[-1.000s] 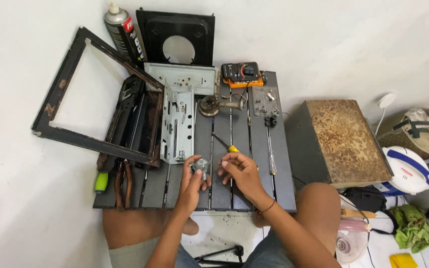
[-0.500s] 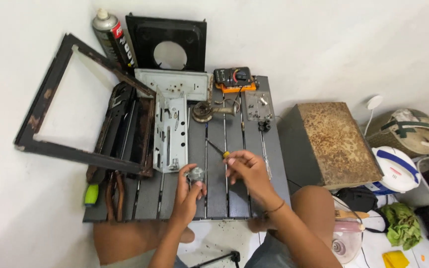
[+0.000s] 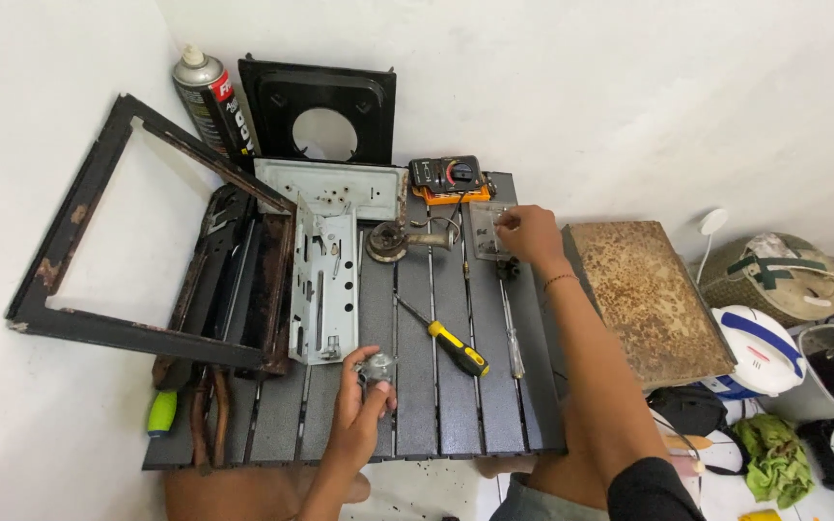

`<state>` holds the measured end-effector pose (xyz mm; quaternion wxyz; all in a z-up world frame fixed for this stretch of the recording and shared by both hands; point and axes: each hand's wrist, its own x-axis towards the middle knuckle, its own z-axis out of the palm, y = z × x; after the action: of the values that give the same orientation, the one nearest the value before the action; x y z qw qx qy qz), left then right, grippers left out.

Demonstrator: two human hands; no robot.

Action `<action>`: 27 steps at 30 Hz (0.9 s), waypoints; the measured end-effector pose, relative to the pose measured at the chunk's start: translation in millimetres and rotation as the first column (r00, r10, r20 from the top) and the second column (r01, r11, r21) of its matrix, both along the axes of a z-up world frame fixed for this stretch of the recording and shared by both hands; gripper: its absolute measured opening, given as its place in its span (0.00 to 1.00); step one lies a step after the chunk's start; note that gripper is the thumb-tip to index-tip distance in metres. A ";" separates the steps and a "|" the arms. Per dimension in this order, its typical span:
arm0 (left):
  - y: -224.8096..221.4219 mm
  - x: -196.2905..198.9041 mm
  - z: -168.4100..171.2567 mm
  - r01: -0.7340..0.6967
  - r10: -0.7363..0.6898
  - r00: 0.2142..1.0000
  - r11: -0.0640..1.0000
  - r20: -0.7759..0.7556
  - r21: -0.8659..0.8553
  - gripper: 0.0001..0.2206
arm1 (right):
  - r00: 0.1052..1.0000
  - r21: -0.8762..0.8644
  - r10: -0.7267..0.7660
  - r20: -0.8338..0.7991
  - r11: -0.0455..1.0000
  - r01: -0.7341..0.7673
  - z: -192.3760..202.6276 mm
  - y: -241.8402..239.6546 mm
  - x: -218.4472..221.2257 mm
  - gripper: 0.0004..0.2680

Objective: Inspecting and adjusting a small mechanical component using a screwdriver on a metal repair bench.

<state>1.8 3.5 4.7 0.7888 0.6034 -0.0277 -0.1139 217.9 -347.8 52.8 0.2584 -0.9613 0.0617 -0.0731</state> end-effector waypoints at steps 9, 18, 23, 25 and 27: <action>1.7 -1.8 2.1 0.007 -0.007 1.000 1.000 -0.015 0.008 0.19 | 0.956 0.033 -0.279 -0.092 0.959 0.283 -5.6 20.5 8.8 0.05; 1.8 -0.5 3.0 0.006 -0.007 1.000 1.000 0.031 0.017 0.19 | 0.907 0.110 -0.381 -0.177 0.909 0.403 2.3 23.9 2.1 0.06; 4.0 -2.2 7.8 0.025 -0.026 1.000 1.000 0.013 0.011 0.20 | 0.947 0.121 -0.322 0.008 0.940 0.319 32.7 17.8 -31.7 0.08; 3.3 -1.9 8.6 0.031 -0.032 0.999 0.999 0.020 0.016 0.20 | 0.956 0.044 -0.277 0.098 0.961 0.274 54.7 27.6 -59.1 0.11; 2.2 -3.7 13.5 0.002 -0.002 1.000 0.999 -0.014 0.032 0.22 | 0.992 0.060 -0.126 -0.003 0.990 0.126 87.5 51.1 -96.1 0.11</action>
<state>-1.8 5.7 18.2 0.7792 0.6150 -0.0208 -0.1195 121.8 -296.7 140.3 0.2820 -0.9472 0.1244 -0.0878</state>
